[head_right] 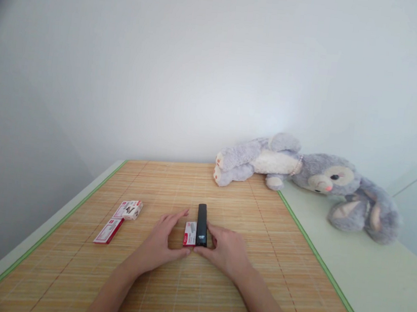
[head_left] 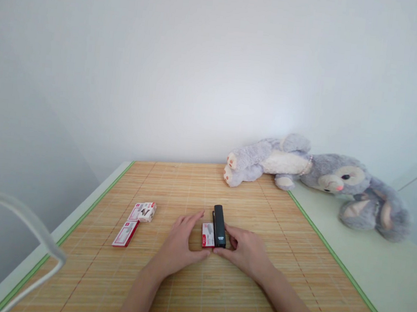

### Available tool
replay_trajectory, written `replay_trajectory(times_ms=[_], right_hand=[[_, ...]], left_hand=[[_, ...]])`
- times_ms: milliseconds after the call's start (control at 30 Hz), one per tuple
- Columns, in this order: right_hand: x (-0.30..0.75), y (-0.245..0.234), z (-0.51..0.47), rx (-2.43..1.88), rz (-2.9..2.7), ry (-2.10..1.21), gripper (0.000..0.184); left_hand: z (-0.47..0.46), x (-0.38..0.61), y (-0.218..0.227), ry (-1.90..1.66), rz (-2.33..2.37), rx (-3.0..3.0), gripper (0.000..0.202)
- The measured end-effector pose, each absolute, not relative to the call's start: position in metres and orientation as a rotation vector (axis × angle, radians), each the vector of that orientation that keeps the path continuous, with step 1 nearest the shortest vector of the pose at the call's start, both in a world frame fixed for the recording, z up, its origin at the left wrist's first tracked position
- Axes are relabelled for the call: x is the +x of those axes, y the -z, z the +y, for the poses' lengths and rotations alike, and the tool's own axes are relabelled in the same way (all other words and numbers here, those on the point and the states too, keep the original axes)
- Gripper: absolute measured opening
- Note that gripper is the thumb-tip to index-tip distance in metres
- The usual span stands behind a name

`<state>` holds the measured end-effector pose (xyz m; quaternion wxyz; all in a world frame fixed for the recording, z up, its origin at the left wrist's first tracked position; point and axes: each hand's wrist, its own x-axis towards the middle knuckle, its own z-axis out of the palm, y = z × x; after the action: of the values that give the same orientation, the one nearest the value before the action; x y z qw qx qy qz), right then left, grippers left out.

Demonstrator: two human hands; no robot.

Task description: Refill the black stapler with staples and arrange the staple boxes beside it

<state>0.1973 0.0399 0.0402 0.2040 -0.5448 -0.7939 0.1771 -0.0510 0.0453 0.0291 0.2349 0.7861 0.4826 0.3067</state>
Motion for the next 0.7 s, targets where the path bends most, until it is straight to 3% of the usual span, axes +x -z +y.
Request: replay_trajectory(times_ms=[100,200,333,467,700], right_hand=[[0.198,-0.038,0.040,-1.551,-2.203,-0.491,0.073],[0.197,-0.037,0.040,-1.554,-2.209,-0.489,0.077],[0.198,-0.037,0.040,-1.547,-2.222,-0.487,0.072],[0.199,-0.037,0.041,-1.555,-2.223,-0.474,0.068],[0.198,-0.038,0.040,-1.567,-2.222,-0.485,0.065]], left_hand=[[0.042,-0.073,-0.032,-0.920,1.482,2.176,0.084],[0.039,-0.122,-0.027,-1.085,1.951,2.130,0.059],[0.028,-0.196,-0.015,-0.942,2.555,1.739,0.070],[0.015,-0.215,-0.010,-0.812,2.402,1.505,0.077],[0.007,-0.151,-0.015,-0.704,2.095,1.594,0.092]])
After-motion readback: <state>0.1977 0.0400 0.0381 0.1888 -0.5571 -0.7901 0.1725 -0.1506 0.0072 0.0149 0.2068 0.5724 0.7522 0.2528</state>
